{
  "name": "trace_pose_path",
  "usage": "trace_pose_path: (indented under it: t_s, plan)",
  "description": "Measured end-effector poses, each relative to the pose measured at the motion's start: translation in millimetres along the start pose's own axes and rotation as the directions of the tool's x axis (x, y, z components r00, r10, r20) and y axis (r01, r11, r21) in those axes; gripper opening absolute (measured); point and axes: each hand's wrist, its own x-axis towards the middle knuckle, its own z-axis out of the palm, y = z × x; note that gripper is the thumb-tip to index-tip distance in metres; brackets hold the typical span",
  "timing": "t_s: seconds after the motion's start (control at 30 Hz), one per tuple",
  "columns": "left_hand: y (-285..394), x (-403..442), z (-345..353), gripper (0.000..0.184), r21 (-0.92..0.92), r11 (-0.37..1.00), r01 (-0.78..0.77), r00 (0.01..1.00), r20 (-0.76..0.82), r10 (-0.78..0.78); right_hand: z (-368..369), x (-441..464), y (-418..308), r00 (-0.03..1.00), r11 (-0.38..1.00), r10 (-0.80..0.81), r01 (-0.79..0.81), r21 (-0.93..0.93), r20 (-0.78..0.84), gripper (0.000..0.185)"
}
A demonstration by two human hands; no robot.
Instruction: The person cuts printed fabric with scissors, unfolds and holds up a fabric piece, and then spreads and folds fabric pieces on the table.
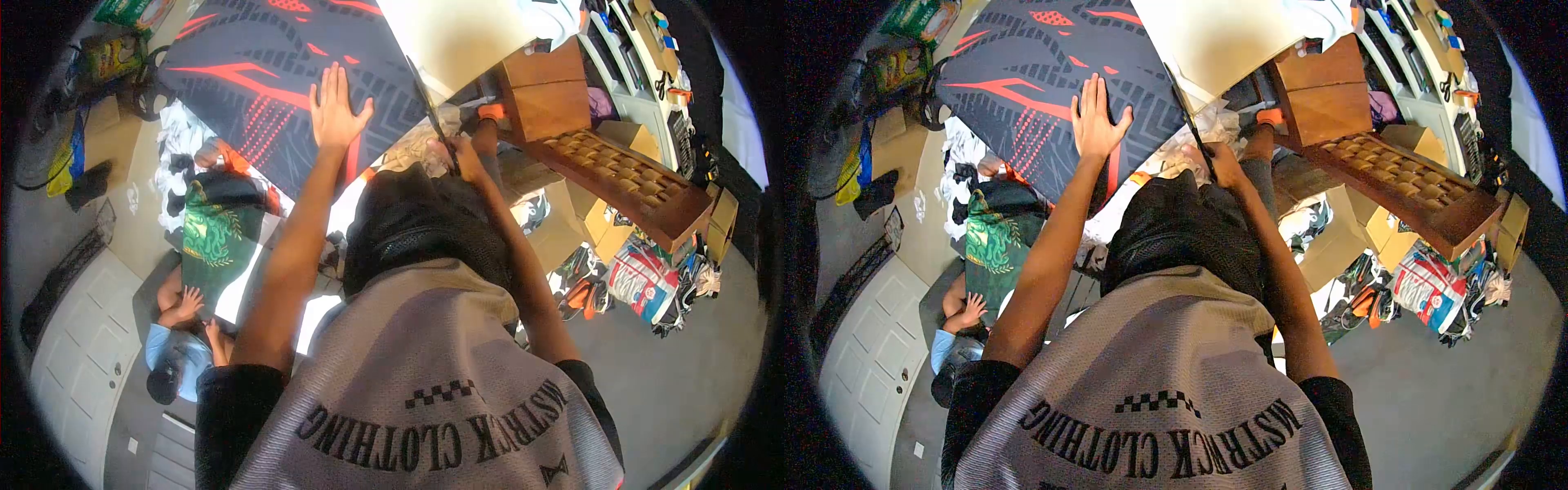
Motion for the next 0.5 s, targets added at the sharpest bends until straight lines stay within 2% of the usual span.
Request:
trace_pose_path:
  t_s: [0.27,0.5]
  plan:
    - [0.5,0.1,-1.3,0.08,-0.007,1.0,-0.006,1.0,-0.013,0.006,1.4,-1.3,-2.1,0.998,0.998,-0.056,0.055,-0.019,-0.014,0.038]
    - [1.6,0.7,-2.4,0.079,0.004,1.0,-0.002,1.0,-0.013,0.002,2.4,0.4,-1.4,1.0,0.999,0.002,-0.003,-0.043,-0.012,0.036]
